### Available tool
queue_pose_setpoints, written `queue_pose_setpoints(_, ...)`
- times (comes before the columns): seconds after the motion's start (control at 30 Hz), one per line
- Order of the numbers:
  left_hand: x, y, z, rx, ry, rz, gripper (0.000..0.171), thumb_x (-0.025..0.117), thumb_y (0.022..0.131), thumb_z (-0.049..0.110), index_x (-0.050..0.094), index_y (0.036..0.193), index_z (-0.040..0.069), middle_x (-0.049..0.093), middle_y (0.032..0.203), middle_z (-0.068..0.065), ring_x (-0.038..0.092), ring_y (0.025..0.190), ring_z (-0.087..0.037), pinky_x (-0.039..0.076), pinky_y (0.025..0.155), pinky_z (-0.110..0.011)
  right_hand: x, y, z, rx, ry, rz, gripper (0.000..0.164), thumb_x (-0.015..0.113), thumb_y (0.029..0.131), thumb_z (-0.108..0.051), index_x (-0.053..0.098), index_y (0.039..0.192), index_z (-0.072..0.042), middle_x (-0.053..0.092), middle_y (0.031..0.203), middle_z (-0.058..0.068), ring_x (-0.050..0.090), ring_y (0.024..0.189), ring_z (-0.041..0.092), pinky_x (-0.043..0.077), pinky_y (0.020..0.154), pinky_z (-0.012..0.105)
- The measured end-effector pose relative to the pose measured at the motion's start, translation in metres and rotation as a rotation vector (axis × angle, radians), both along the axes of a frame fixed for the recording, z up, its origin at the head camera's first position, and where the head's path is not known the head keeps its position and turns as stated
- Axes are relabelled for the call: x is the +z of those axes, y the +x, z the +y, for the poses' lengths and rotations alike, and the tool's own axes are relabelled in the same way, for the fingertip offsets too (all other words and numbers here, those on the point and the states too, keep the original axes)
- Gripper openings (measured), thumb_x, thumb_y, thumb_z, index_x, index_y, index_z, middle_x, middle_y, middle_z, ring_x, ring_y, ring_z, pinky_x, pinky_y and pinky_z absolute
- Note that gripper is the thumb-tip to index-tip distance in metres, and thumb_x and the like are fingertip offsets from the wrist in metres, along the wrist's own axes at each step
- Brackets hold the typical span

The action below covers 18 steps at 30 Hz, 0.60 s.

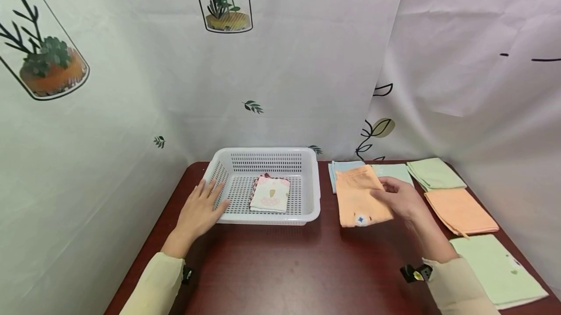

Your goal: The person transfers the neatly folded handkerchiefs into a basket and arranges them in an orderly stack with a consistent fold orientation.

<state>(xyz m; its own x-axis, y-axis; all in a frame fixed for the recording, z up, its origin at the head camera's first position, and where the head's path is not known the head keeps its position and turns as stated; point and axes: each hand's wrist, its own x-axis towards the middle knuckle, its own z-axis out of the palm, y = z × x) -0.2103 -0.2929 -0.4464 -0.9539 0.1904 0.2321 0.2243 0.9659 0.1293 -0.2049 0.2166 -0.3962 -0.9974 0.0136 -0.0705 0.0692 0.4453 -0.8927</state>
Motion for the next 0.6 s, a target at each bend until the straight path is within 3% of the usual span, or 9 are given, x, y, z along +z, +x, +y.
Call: queue_pose_setpoints(0.6, -0.001, -0.001, -0.001, 0.004, 0.007, -0.004, 0.067, 0.049, 0.102, 0.048, 0.042, 0.154, 0.007, 0.036, 0.16, -0.023, 0.02, 0.151, -0.047, 0.02, 0.122, -0.059, 0.011, -0.002, -0.006, -0.011, 0.011, 0.001, 0.057, 0.072, 0.094, -0.024, 0.054, 0.14, 0.003, 0.064, 0.122, 0.03, 0.069, 0.083, 0.02, 0.058, 0.068, 0.03)
